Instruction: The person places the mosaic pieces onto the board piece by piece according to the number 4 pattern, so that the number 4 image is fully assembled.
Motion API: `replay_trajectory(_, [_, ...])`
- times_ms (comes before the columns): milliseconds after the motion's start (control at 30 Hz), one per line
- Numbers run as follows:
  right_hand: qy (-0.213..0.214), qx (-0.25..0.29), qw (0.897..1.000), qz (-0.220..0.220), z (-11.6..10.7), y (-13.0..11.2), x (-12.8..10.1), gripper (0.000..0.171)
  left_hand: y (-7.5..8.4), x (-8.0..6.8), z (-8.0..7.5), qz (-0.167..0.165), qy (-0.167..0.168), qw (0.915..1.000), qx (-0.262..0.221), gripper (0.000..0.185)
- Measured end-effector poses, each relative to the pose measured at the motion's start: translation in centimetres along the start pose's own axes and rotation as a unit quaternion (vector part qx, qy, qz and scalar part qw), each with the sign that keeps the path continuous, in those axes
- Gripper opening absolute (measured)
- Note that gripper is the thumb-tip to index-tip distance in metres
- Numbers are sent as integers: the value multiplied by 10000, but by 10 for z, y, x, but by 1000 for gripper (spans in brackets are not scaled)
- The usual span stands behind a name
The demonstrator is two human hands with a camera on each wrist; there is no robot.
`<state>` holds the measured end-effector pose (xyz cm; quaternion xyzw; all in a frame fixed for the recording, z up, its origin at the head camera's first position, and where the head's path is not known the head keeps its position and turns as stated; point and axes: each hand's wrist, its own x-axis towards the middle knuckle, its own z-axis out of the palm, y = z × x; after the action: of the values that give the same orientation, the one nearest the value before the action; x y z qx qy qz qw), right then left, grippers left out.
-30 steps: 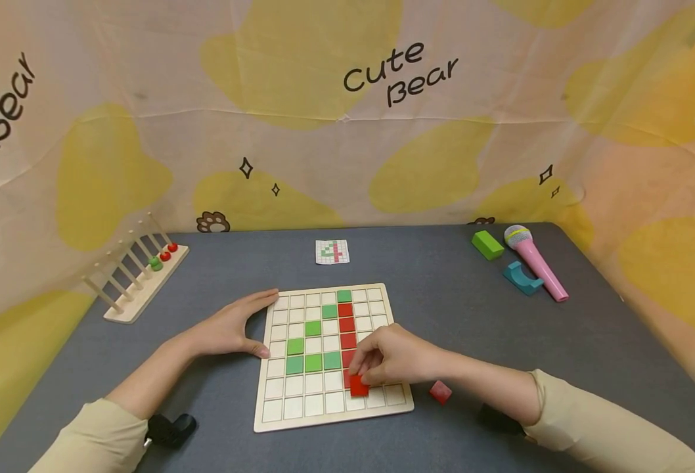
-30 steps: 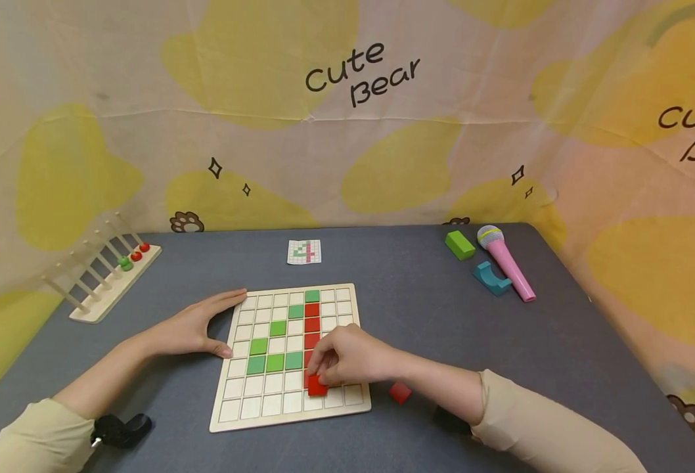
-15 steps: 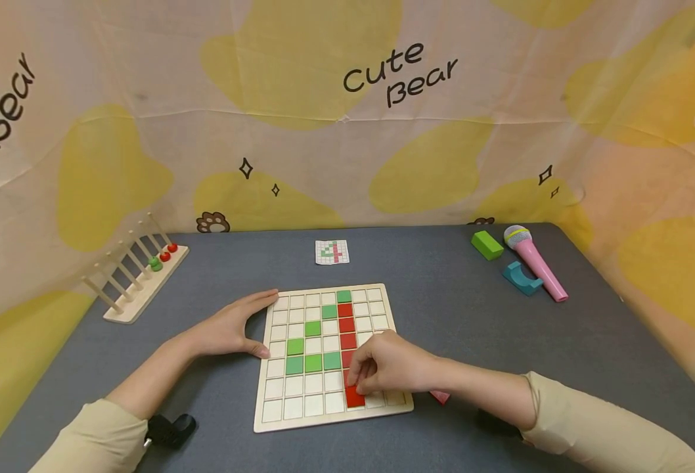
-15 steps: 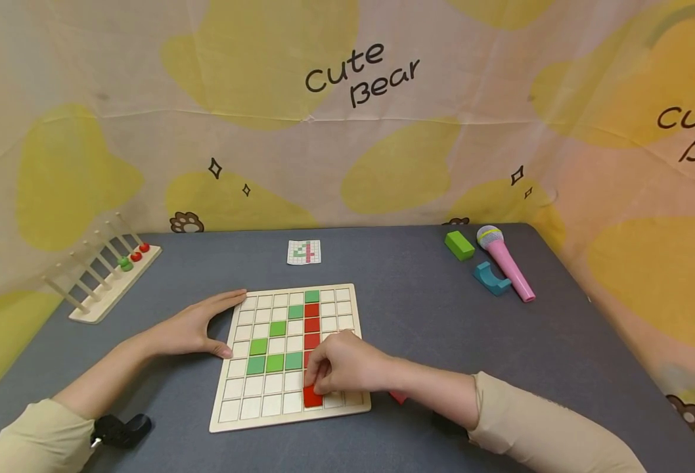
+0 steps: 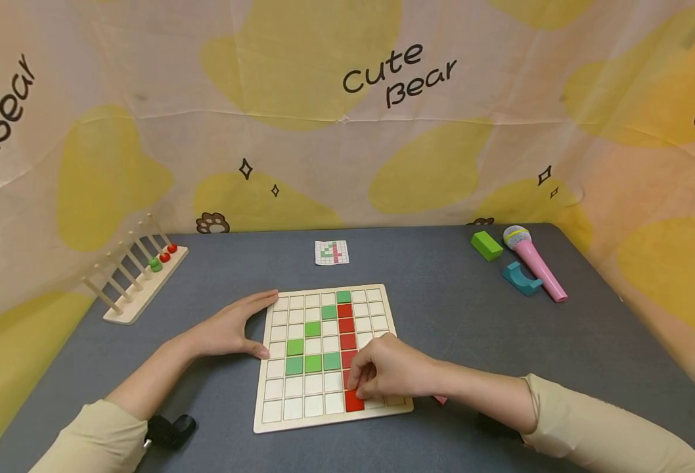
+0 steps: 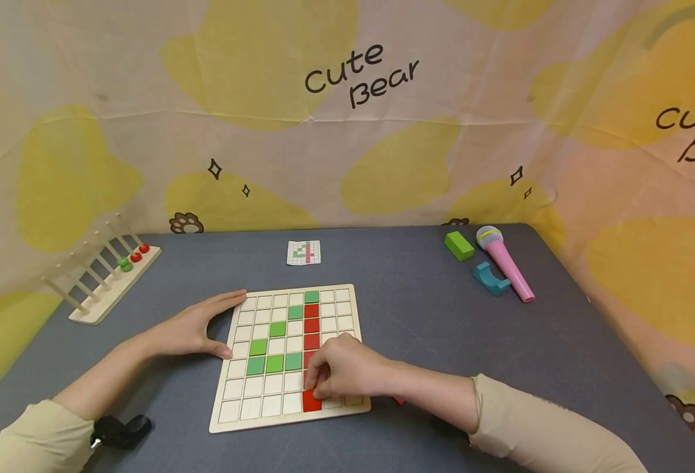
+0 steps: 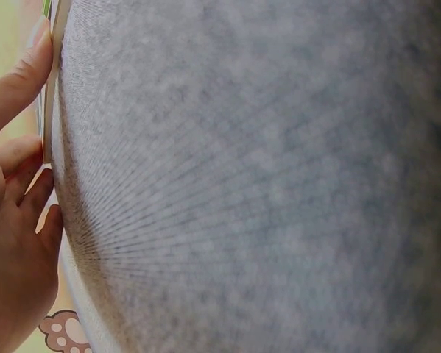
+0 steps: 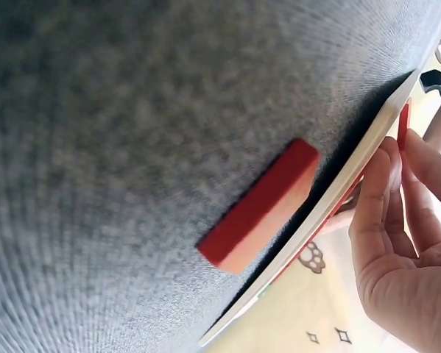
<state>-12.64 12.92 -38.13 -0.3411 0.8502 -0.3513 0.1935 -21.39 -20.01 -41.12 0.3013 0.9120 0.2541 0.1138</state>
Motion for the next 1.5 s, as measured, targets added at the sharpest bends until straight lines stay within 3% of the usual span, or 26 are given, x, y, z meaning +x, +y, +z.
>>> replay_trajectory(1000, [253,-579,9976,-293,2,0,1,14,1,0,0,-55,11,10000,41,111])
replay_trajectory(1200, [443,-587,9973,-59,-12,3,-3,9,1,-1,1,-67,0,10000,39,111])
replay_trajectory(1500, [574,-26,9978,328,-46,18,-16,11,1,-1,1,-151,-52,9999,45,111])
